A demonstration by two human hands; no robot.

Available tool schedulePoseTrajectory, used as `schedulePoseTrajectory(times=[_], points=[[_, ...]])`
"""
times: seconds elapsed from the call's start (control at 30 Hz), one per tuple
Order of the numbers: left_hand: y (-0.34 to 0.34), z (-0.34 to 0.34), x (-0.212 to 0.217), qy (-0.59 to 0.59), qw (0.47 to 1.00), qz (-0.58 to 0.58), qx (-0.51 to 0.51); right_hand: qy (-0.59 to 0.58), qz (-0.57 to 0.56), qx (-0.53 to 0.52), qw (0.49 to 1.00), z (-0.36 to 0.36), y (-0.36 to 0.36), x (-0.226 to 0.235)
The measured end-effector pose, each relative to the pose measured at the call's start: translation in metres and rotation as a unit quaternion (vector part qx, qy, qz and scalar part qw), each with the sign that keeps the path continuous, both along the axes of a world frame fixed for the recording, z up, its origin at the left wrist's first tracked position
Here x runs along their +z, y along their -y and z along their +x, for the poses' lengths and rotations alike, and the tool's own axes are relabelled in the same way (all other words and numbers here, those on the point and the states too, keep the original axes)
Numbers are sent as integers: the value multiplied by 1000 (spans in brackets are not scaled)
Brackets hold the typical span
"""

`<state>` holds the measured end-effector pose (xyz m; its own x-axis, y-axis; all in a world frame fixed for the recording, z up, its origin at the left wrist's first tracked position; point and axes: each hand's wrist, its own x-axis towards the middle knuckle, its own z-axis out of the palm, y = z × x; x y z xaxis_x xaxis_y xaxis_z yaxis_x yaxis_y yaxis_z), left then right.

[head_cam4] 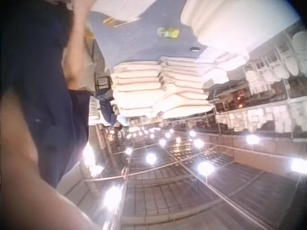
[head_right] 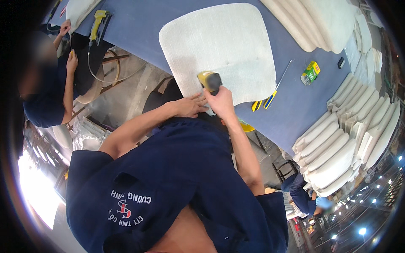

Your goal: The person covers foam cushions with white fabric, smoothing and tucking the material around edges, then uses a staple gun to secure the fabric to the cushion base. The person handles multiple cushions one at a time, flipping and adjusting them on a work table.

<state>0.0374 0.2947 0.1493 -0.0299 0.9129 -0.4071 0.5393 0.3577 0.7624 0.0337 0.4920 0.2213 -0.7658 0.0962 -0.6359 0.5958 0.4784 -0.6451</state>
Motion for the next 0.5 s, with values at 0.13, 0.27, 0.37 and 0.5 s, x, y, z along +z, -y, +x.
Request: schedulePoseTrajectory(times=[0.13, 0.27, 0.37, 0.5], points=[[5, -1, 8, 27, 1000, 5, -3, 12, 14, 12, 1000, -11, 10, -6], [12, -9, 6, 63, 996, 53, 34, 77, -77, -38, 993, 0, -12, -8], [20, -31, 15, 130, 980, 61, 140, 22, 4, -91, 996, 44, -53, 0], [51, -117, 7, -89, 912, 164, 366, -78, 153, -175, 969, 104, -145, -8]])
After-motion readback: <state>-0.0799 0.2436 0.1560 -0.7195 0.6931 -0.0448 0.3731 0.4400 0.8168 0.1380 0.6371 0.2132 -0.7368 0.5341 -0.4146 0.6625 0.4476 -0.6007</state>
